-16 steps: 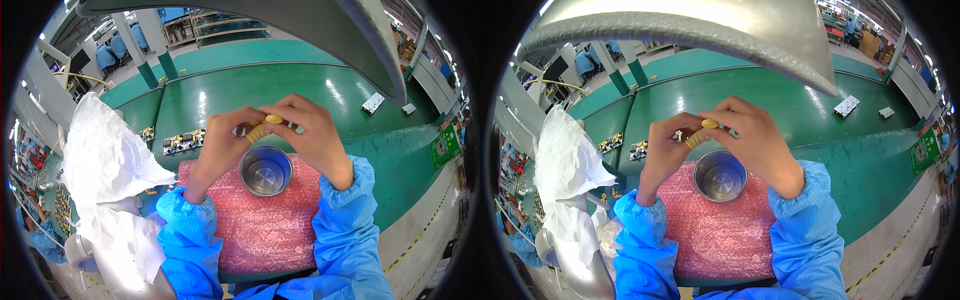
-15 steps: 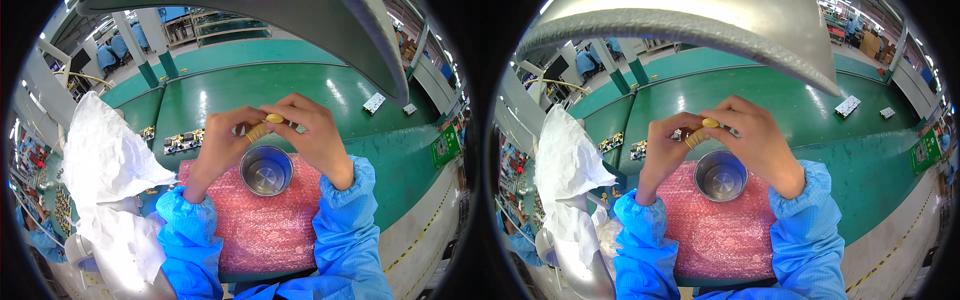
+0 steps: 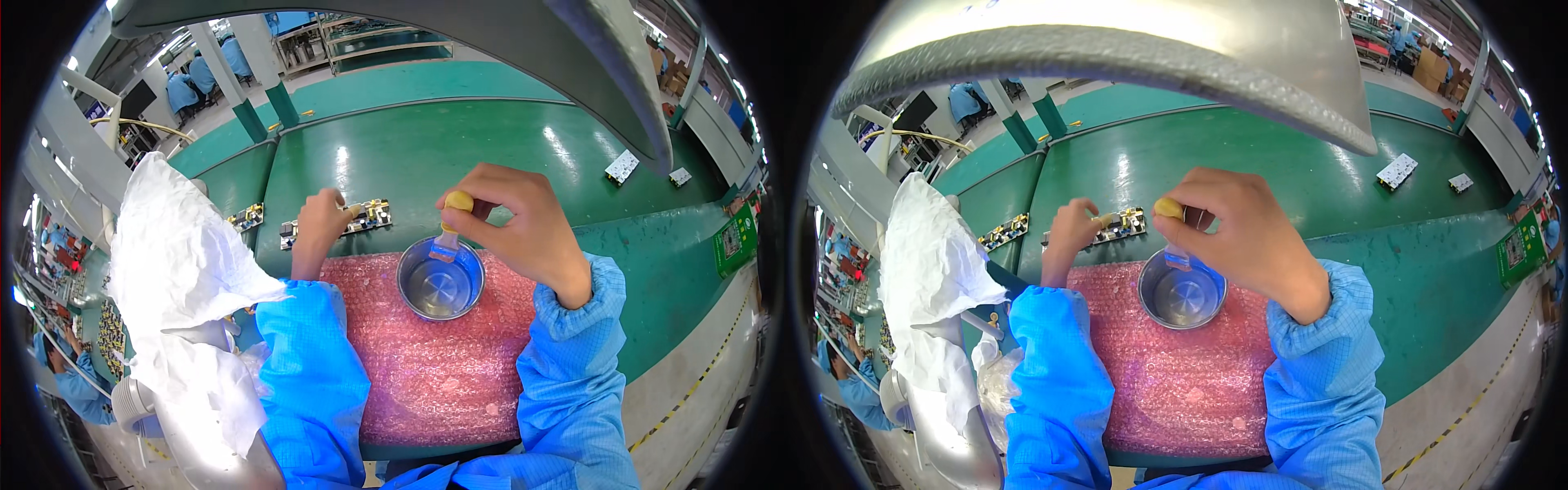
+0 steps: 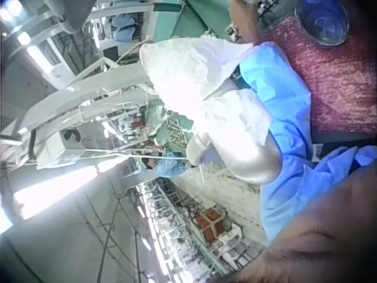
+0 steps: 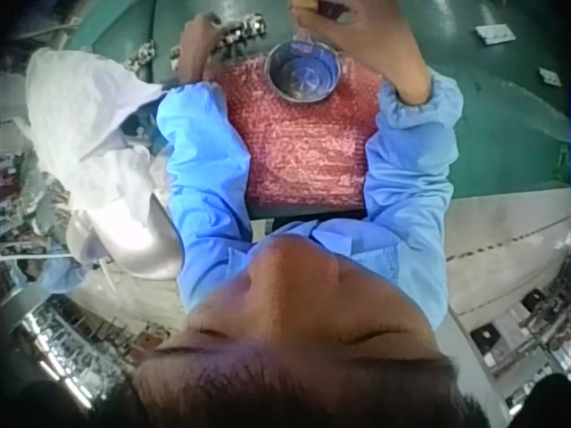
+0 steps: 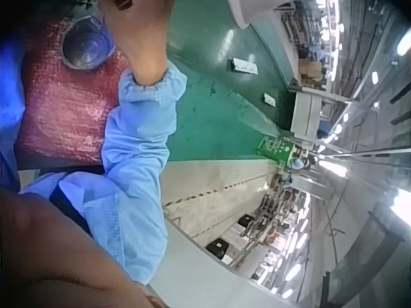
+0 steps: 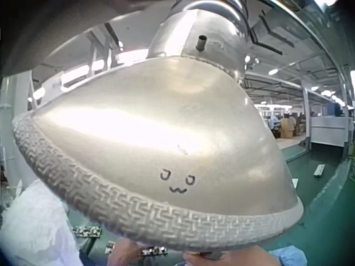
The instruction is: The person coats circuit boards by dipping a brush into a bowl of liquid, applying the liquid across each circuit board, and placing them onto the conveyor belt.
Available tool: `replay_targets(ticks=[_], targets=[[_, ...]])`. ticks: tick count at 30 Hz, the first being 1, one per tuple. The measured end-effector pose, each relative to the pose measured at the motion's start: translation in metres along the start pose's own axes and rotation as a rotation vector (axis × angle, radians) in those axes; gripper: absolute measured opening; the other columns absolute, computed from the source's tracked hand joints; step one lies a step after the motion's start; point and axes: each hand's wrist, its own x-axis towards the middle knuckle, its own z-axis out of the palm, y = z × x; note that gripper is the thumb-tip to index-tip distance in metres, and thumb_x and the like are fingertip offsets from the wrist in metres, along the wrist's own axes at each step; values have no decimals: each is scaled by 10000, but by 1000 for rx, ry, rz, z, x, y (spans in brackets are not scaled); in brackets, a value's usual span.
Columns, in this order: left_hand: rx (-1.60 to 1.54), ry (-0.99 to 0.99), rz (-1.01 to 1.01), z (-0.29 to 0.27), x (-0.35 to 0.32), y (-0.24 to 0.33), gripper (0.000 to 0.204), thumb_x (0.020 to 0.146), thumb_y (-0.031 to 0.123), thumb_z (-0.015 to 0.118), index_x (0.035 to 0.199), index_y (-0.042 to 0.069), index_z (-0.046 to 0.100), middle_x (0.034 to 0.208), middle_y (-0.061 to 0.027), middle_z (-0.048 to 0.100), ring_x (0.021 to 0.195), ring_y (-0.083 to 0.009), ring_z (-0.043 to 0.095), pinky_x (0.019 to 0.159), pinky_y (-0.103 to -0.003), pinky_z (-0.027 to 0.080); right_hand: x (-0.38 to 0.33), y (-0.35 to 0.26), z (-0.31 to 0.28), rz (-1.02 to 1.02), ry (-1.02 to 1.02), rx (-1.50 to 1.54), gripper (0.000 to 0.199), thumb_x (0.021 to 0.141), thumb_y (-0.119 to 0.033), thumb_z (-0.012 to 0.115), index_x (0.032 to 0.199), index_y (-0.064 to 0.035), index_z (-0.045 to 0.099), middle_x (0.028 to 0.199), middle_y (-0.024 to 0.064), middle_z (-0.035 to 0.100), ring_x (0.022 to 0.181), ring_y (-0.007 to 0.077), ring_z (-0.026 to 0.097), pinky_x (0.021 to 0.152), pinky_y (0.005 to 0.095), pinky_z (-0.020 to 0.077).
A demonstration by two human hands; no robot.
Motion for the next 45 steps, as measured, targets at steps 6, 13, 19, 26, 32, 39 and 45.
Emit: replay_targets(ticks=[6,13,19,26,32,39,45], targets=[[185,39,-10,28,4,-10,293,713,279,736,812,22,640,838,-196,655,846,-361,632,744,-441,492,-2,4,-4,-69,-29,-68,103,775,-45,701,853,9,660,774,72,631,643,135,617,584,254,473],[247,89,6,33,1,-13,314,706,247,717,876,3,616,912,-230,630,853,-409,621,758,-488,503,-3,15,7,-72,-157,-36,123,783,-101,696,851,-4,665,741,90,616,643,198,600,579,298,471],[309,-21,-62,13,3,-24,265,738,171,655,943,7,612,978,-234,634,909,-422,627,781,-489,506,0,32,24,33,-313,-24,174,780,-175,685,819,-6,675,769,130,644,668,266,611,615,331,473],[352,-183,-197,-6,-3,7,421,764,340,679,1016,9,616,1021,-237,650,953,-400,636,813,-458,511,0,60,32,141,-439,-7,183,755,-171,686,803,4,659,734,131,640,638,247,597,609,336,460],[432,-222,-174,0,-6,6,571,739,541,656,1004,34,654,1021,-209,668,961,-359,651,801,-438,510,0,70,40,139,-399,-31,181,726,-157,705,777,0,628,678,129,607,599,243,567,579,333,436],[436,-319,-153,5,-9,20,642,737,606,623,1022,32,662,988,-192,680,956,-341,656,812,-431,509,0,75,36,125,-343,-107,163,737,-155,687,762,-6,624,661,138,589,574,232,537,552,344,417],[431,-266,-101,8,-13,20,638,730,597,639,970,7,648,906,-217,676,860,-368,663,736,-438,516,4,67,23,173,-337,-73,157,752,-157,686,801,-11,654,678,122,621,577,203,565,562,319,435]])
